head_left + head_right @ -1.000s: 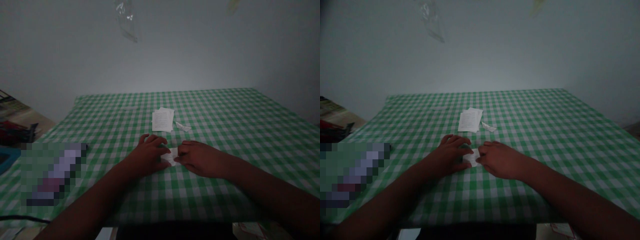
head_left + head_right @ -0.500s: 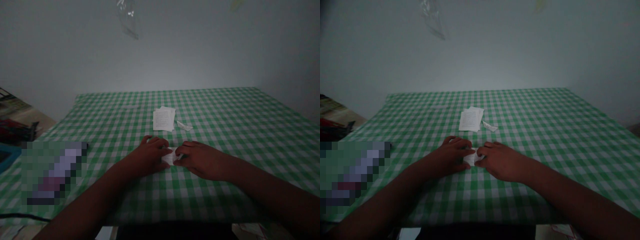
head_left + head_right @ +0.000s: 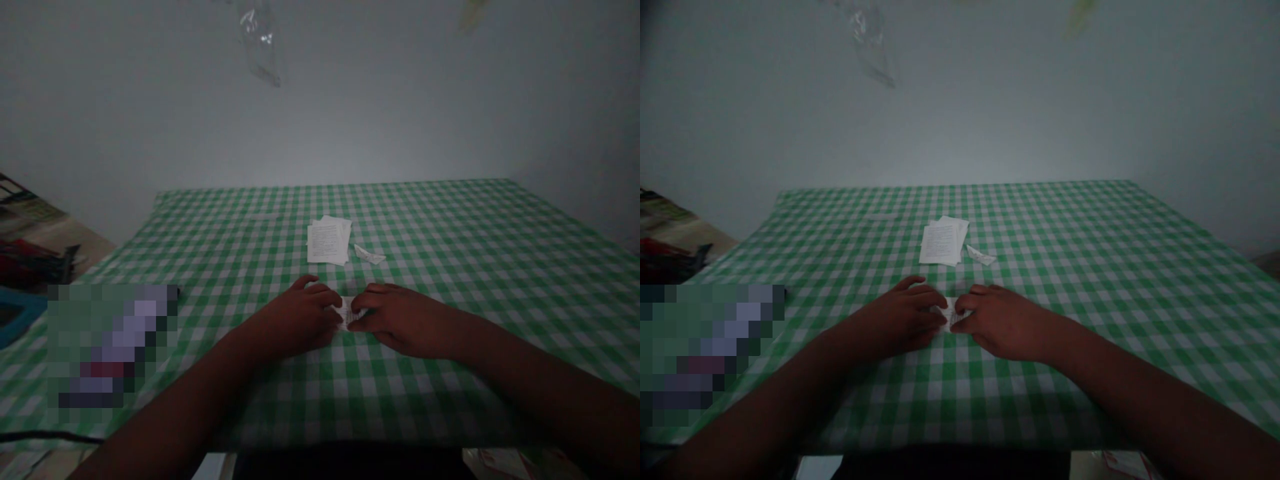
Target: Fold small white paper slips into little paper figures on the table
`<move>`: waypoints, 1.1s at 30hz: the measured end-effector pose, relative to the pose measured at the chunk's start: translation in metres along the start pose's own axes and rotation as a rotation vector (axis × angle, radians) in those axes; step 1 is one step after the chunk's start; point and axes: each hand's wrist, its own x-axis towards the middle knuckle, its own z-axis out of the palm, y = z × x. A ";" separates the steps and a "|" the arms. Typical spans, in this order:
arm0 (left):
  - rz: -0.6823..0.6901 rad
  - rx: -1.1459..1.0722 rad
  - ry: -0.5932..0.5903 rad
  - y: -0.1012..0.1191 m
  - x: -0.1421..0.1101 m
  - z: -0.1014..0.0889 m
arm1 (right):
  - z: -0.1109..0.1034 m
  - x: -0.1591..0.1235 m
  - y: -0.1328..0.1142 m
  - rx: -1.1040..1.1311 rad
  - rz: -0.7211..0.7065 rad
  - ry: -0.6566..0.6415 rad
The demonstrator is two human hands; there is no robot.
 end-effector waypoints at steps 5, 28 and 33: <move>0.014 -0.042 -0.020 -0.003 0.001 -0.002 | -0.001 0.000 -0.002 -0.010 0.003 -0.001; -0.214 -0.200 0.100 -0.003 0.016 0.021 | -0.006 0.000 -0.006 0.057 0.016 -0.024; -0.230 -0.197 0.114 -0.002 0.017 0.022 | -0.006 0.001 -0.005 0.080 0.022 -0.018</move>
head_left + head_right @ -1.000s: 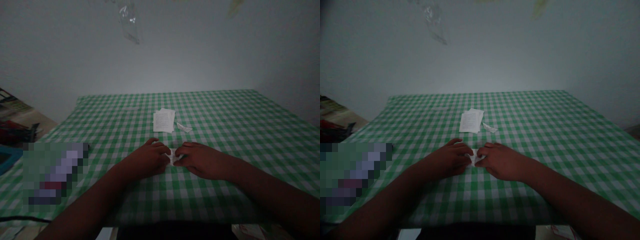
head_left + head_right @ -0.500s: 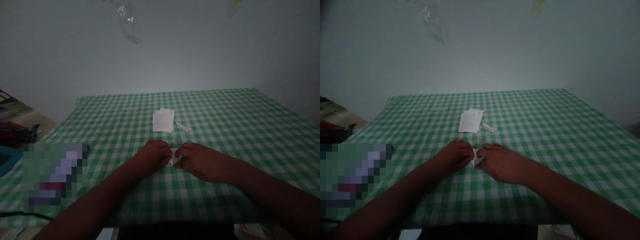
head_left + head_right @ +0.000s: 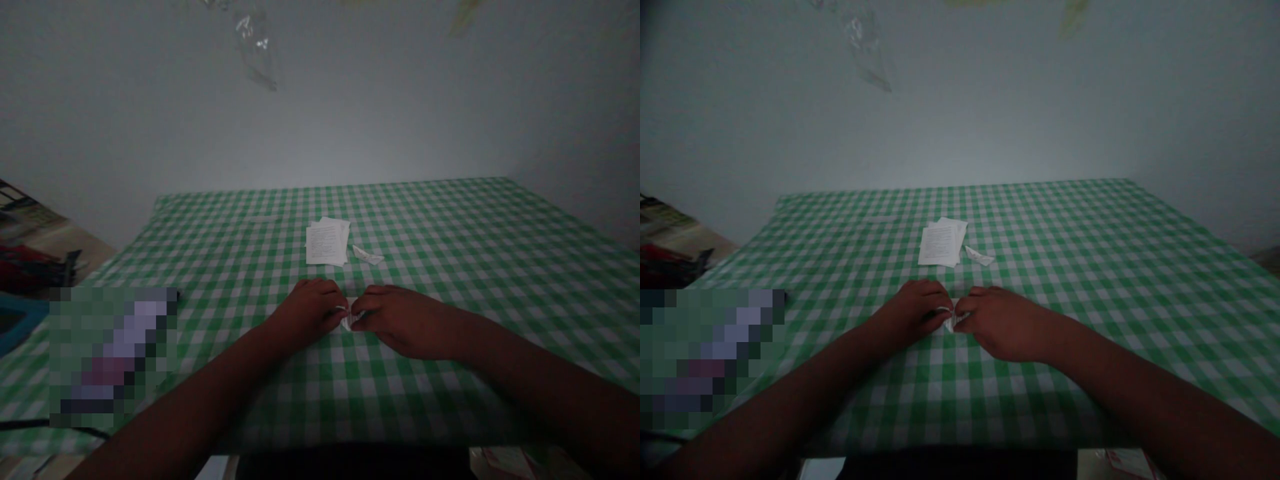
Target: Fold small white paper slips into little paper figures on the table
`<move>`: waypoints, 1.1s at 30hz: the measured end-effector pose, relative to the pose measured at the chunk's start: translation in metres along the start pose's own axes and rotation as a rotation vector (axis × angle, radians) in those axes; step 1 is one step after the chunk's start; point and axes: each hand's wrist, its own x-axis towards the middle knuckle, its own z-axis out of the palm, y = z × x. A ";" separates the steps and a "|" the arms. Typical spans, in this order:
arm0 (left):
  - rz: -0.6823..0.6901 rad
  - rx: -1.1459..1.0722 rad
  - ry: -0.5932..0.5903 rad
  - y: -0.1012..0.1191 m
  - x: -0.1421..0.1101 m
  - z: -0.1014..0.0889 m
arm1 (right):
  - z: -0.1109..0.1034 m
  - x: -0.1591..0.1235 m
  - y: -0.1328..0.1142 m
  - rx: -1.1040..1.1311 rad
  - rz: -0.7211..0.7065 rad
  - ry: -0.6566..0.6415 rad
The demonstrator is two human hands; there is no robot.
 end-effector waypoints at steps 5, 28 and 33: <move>0.004 -0.013 0.015 -0.002 -0.001 0.003 | 0.001 0.000 -0.002 -0.012 0.015 -0.009; -0.006 -0.130 0.004 -0.004 -0.006 -0.001 | 0.002 0.000 0.003 0.029 0.011 0.023; -0.020 -0.134 0.023 -0.004 -0.006 0.001 | 0.004 0.003 0.004 0.019 0.037 0.055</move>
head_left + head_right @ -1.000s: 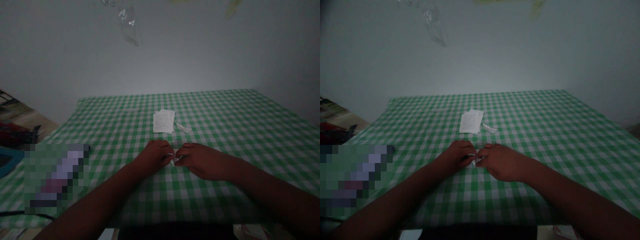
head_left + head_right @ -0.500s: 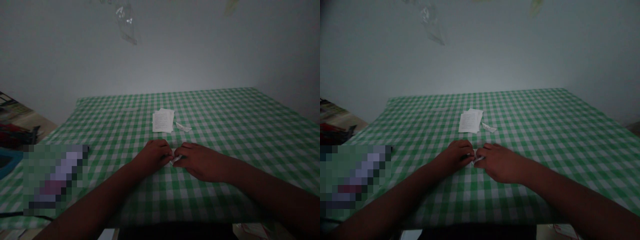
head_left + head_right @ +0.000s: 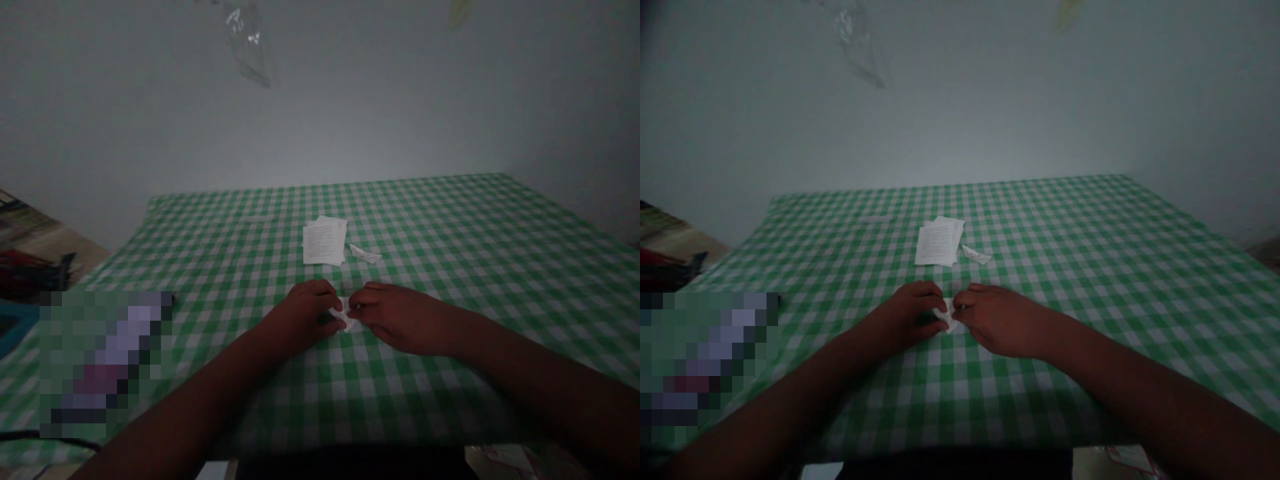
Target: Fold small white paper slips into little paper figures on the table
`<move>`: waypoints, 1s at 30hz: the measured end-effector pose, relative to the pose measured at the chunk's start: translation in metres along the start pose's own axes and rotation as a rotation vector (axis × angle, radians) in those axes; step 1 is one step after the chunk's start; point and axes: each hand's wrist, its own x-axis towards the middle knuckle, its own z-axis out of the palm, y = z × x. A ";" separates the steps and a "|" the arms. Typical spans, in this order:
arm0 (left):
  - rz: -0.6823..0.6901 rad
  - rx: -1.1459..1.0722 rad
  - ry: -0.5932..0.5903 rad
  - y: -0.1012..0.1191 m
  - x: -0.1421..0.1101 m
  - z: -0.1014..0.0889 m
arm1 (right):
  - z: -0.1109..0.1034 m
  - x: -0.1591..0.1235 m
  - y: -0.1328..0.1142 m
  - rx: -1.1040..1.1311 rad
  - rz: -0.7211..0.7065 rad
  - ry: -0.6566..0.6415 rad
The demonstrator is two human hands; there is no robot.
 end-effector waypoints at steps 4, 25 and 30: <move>-0.017 -0.010 0.014 0.002 0.000 0.001 | 0.001 -0.001 -0.001 -0.027 -0.023 0.000; -0.064 -0.074 0.052 0.002 -0.002 0.006 | -0.001 -0.003 -0.006 -0.105 -0.008 -0.050; -0.070 -0.067 0.069 0.003 -0.003 0.008 | -0.003 -0.001 0.000 -0.086 -0.038 -0.047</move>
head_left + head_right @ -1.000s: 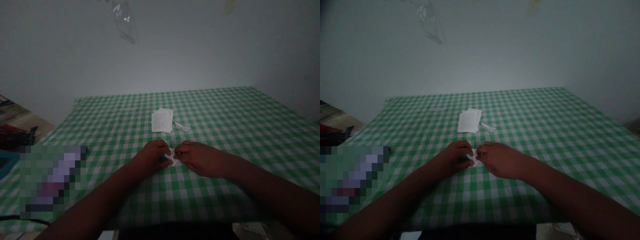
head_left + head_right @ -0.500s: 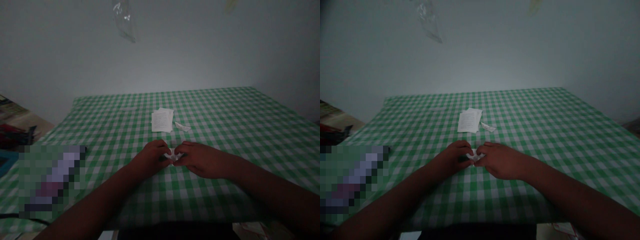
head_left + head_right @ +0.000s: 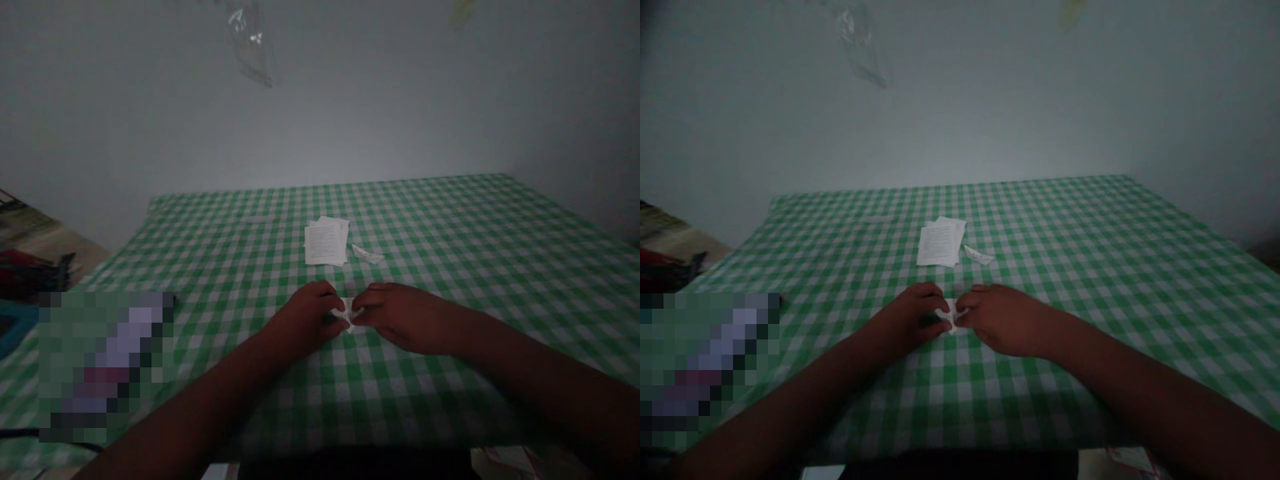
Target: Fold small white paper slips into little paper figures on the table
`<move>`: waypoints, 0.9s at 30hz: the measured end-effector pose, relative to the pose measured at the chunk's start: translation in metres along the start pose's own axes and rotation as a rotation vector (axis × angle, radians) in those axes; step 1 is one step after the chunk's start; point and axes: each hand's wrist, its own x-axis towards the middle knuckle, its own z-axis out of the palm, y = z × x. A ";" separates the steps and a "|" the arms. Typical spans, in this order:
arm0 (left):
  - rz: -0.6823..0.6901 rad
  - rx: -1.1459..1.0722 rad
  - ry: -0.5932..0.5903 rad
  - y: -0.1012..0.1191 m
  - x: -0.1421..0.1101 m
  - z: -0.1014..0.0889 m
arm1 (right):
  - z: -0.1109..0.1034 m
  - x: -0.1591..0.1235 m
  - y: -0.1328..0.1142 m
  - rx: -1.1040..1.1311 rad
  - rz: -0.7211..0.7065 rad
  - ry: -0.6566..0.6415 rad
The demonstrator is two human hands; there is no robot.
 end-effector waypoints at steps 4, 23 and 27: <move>0.002 0.014 -0.015 0.000 0.000 0.000 | 0.001 0.001 0.002 -0.080 0.045 0.006; 0.064 0.031 -0.072 0.001 0.000 -0.007 | 0.004 0.001 -0.003 -0.167 0.130 0.056; 0.061 0.033 -0.064 -0.001 0.000 -0.006 | 0.005 0.003 -0.003 -0.166 0.135 0.039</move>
